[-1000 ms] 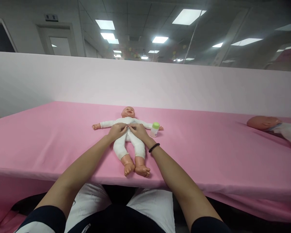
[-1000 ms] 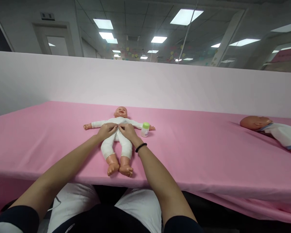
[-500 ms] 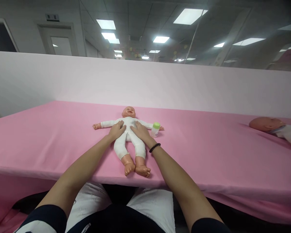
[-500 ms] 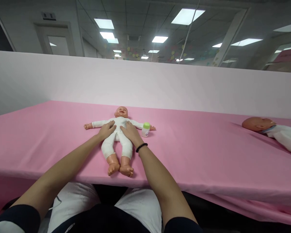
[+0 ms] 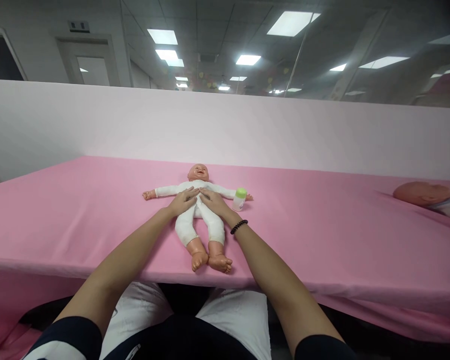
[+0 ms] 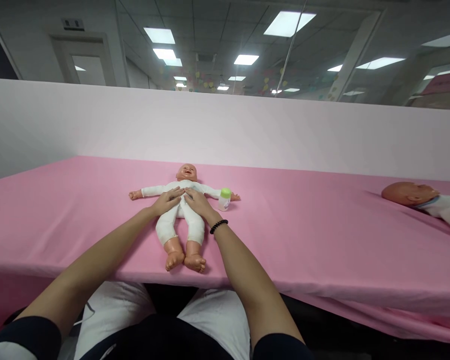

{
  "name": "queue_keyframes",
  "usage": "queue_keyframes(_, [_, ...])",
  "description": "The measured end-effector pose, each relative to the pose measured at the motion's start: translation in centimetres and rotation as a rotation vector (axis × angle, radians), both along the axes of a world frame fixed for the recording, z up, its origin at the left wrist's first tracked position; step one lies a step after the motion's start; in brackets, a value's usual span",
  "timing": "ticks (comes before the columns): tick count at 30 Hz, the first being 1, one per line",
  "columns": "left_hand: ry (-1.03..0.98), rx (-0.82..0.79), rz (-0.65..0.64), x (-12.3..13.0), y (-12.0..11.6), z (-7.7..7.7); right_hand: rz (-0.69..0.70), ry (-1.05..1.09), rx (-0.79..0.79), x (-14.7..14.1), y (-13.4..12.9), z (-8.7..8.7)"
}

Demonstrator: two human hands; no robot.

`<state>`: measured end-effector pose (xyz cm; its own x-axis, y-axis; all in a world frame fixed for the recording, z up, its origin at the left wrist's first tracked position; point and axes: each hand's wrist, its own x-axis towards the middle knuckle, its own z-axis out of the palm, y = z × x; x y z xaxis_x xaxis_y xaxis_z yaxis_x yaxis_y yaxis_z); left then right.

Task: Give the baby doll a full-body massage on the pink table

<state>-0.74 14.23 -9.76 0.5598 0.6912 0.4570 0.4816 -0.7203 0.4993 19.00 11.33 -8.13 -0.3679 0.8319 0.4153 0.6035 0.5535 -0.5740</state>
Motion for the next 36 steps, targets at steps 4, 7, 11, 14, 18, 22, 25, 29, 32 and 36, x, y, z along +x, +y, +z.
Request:
queue_keyframes(4, [0.124,-0.096,0.152,0.2,0.2,-0.1,-0.100,-0.068,-0.185,-0.1,0.1,0.0])
queue_keyframes(7, [0.133,-0.166,0.328,0.4,-0.2,0.1,-0.218,-0.101,-0.202,-0.2,-0.5,0.4])
queue_keyframes(11, [0.144,-0.062,0.462,0.5,-1.5,1.1,-0.369,-0.213,-0.038,-0.3,-1.2,0.9])
queue_keyframes(14, [0.155,0.070,0.500,0.7,-2.5,1.8,-0.400,-0.294,0.086,-0.5,-1.5,1.2])
queue_keyframes(18, [0.084,0.183,0.280,0.5,-2.6,1.8,-0.292,-0.259,0.184,-0.5,-1.7,1.4])
queue_keyframes(22, [-0.030,0.113,0.003,0.2,-1.5,1.0,-0.044,-0.110,0.142,-0.3,-1.5,1.3])
queue_keyframes(25, [-0.009,0.044,-0.045,0.1,-0.4,0.4,0.018,-0.060,0.028,-0.1,-0.9,0.7])
queue_keyframes(29, [0.140,-0.045,0.053,0.2,0.5,-0.1,-0.020,-0.119,-0.172,0.1,0.0,0.1])
queue_keyframes(32, [0.182,-0.107,0.181,0.4,0.4,-0.1,-0.068,-0.160,-0.221,0.1,0.0,0.1])
queue_keyframes(36, [0.186,-0.152,0.372,0.6,-0.8,0.6,-0.232,-0.153,-0.211,-0.1,-0.4,0.3])
